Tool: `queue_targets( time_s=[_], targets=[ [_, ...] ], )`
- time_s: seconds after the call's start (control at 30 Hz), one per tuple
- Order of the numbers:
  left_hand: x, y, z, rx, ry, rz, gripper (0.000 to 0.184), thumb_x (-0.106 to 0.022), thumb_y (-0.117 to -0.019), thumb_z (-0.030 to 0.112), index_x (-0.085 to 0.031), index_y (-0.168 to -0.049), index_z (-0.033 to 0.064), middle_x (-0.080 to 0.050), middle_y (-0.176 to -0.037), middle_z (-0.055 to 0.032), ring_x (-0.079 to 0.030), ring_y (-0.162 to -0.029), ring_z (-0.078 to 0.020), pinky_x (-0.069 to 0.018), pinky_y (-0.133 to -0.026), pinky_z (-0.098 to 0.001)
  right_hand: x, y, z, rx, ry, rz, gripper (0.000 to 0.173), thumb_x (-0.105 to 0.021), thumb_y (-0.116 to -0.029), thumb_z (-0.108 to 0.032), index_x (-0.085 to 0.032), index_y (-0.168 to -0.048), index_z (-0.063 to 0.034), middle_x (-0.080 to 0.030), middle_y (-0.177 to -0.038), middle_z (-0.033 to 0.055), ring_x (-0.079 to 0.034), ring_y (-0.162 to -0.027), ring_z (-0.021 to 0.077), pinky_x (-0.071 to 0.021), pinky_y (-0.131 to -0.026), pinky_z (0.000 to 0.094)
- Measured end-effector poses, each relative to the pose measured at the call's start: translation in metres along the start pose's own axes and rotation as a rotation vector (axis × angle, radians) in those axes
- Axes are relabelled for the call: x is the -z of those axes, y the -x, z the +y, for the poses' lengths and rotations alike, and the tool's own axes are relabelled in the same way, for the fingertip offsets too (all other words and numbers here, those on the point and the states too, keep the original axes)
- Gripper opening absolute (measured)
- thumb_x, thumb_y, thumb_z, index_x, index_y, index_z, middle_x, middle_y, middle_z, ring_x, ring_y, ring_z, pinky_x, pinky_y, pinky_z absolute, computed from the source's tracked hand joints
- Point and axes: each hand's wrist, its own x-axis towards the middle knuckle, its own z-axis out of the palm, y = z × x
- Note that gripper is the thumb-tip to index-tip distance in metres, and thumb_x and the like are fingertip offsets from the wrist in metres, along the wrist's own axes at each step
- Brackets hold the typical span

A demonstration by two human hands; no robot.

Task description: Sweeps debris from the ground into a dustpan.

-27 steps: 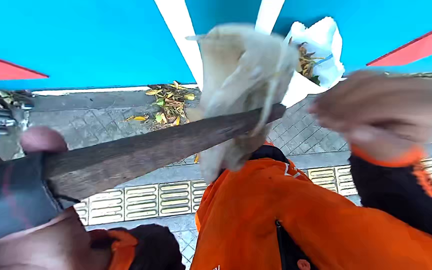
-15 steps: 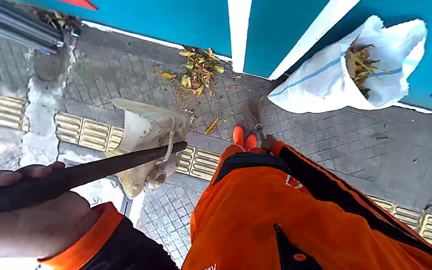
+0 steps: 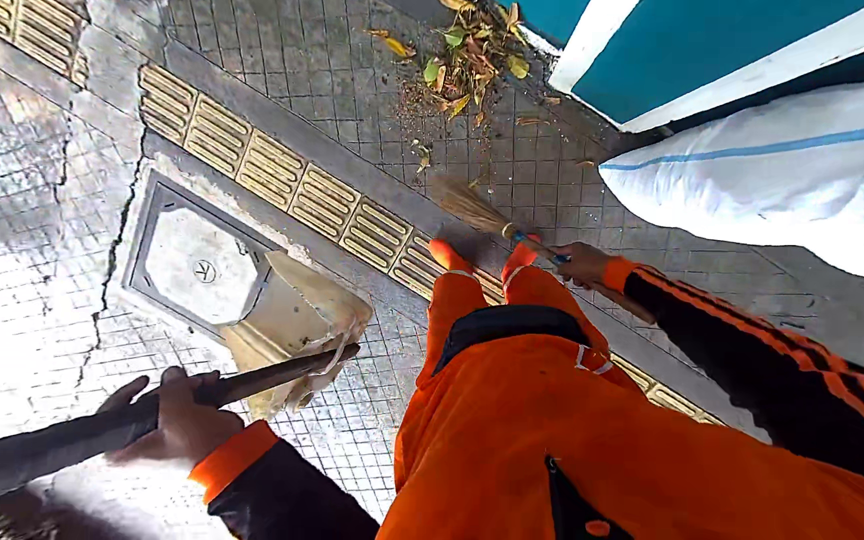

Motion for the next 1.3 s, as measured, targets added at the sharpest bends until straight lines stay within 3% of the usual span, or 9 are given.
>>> queue_targets(
  time_s=[0.17,0.27,0.33,0.6,0.73,0.9,1.03,1.17,1.3],
  targets=[
    [0.059,-0.015,-0.056,0.115,-0.123,0.003,0.034,-0.064,-0.0848,-0.008,-0.051,-0.116,-0.003,-0.064,-0.077,0.0019,-0.068,-0.066,-0.0099,-0.062,-0.066,-0.0307,0.007,-0.103,-0.088,-0.126,0.395,-0.046,0.034,-0.05,-0.1086,-0.018,-0.061,-0.133,0.0024,-0.066,-0.12,0.0258,-0.066,-0.104,0.0389,-0.0513,-0.094,0.0567],
    [0.104,-0.028,-0.088,0.244,-0.193,0.023,0.033,-0.065,-0.0853,-0.006,-0.052,-0.115,-0.0021,-0.065,-0.083,0.002,-0.069,-0.072,-0.0087,-0.0624,-0.073,-0.0301,0.051,-0.13,-0.107,-0.163,0.255,0.197,0.034,-0.051,-0.108,-0.02,-0.061,-0.127,0.007,-0.065,-0.106,0.0265,-0.066,-0.087,0.0358,-0.0544,-0.081,0.054],
    [0.128,-0.035,-0.111,0.356,-0.222,0.047,0.032,-0.066,-0.0863,-0.006,-0.052,-0.115,-0.0027,-0.065,-0.089,0.0,-0.069,-0.078,-0.0089,-0.0619,-0.076,-0.0298,0.06,-0.104,-0.142,-0.21,0.203,0.202,0.039,-0.055,-0.1047,-0.009,-0.052,-0.143,0.0013,-0.062,-0.113,0.0278,-0.063,-0.086,0.0359,-0.0527,-0.08,0.0534],
    [0.181,-0.07,-0.22,0.548,-0.376,0.017,0.04,-0.076,-0.0805,-0.002,-0.061,-0.116,-0.0079,-0.067,-0.103,-0.0117,-0.065,-0.089,-0.0105,-0.0576,-0.08,-0.0295,-0.071,-0.118,-0.247,-0.049,0.314,0.07,0.066,-0.072,-0.0927,-0.013,-0.051,-0.154,-0.023,-0.069,-0.095,0.0189,-0.061,-0.06,0.0238,-0.0548,-0.055,0.0411],
    [0.193,-0.088,-0.229,0.659,-0.408,-0.016,0.042,-0.076,-0.0818,-0.004,-0.06,-0.121,-0.006,-0.067,-0.105,-0.0122,-0.064,-0.09,-0.0126,-0.0578,-0.077,-0.032,-0.04,-0.21,-0.279,-0.125,0.321,0.182,0.028,-0.067,-0.0951,-0.009,-0.067,-0.123,-0.0046,-0.067,-0.088,0.0164,-0.062,-0.063,0.0234,-0.0545,-0.059,0.0419],
    [0.219,-0.09,-0.249,0.719,-0.318,-0.005,0.041,-0.077,-0.081,-0.004,-0.061,-0.119,-0.0016,-0.069,-0.104,-0.0099,-0.066,-0.094,-0.0161,-0.0584,-0.076,-0.0356,-0.007,-0.16,-0.314,-0.171,0.172,0.391,0.046,-0.063,-0.0961,-0.005,-0.057,-0.142,-0.007,-0.064,-0.092,0.0198,-0.058,-0.06,0.0228,-0.0516,-0.055,0.0386],
    [0.2,-0.105,-0.261,0.701,-0.264,-0.047,0.037,-0.077,-0.0797,-0.003,-0.063,-0.114,-0.0014,-0.071,-0.102,-0.0097,-0.067,-0.092,-0.0162,-0.059,-0.074,-0.0342,-0.06,-0.111,-0.358,-0.073,0.159,0.362,0.07,-0.066,-0.0958,-0.009,-0.04,-0.16,-0.017,-0.066,-0.106,0.0253,-0.062,-0.065,0.0292,-0.0555,-0.06,0.0459],
    [0.16,-0.139,-0.258,0.731,-0.273,-0.095,0.038,-0.076,-0.0809,-0.004,-0.063,-0.116,-0.0029,-0.07,-0.104,-0.0124,-0.066,-0.093,-0.0185,-0.0576,-0.076,-0.0359,-0.094,-0.192,-0.378,0.042,0.223,0.145,0.069,-0.072,-0.0927,-0.012,-0.048,-0.156,-0.0252,-0.069,-0.1,0.0199,-0.061,-0.061,0.0243,-0.0545,-0.055,0.0415],
    [0.135,-0.174,-0.242,0.747,-0.267,-0.11,0.035,-0.074,-0.083,-0.008,-0.062,-0.116,-0.0017,-0.07,-0.104,-0.011,-0.066,-0.094,-0.0173,-0.0586,-0.076,-0.034,-0.038,-0.274,-0.394,-0.091,0.121,0.223,0.038,-0.064,-0.0965,-0.008,-0.062,-0.134,-0.0077,-0.066,-0.092,0.0169,-0.06,-0.065,0.0223,-0.0535,-0.06,0.0397]
  ],
)
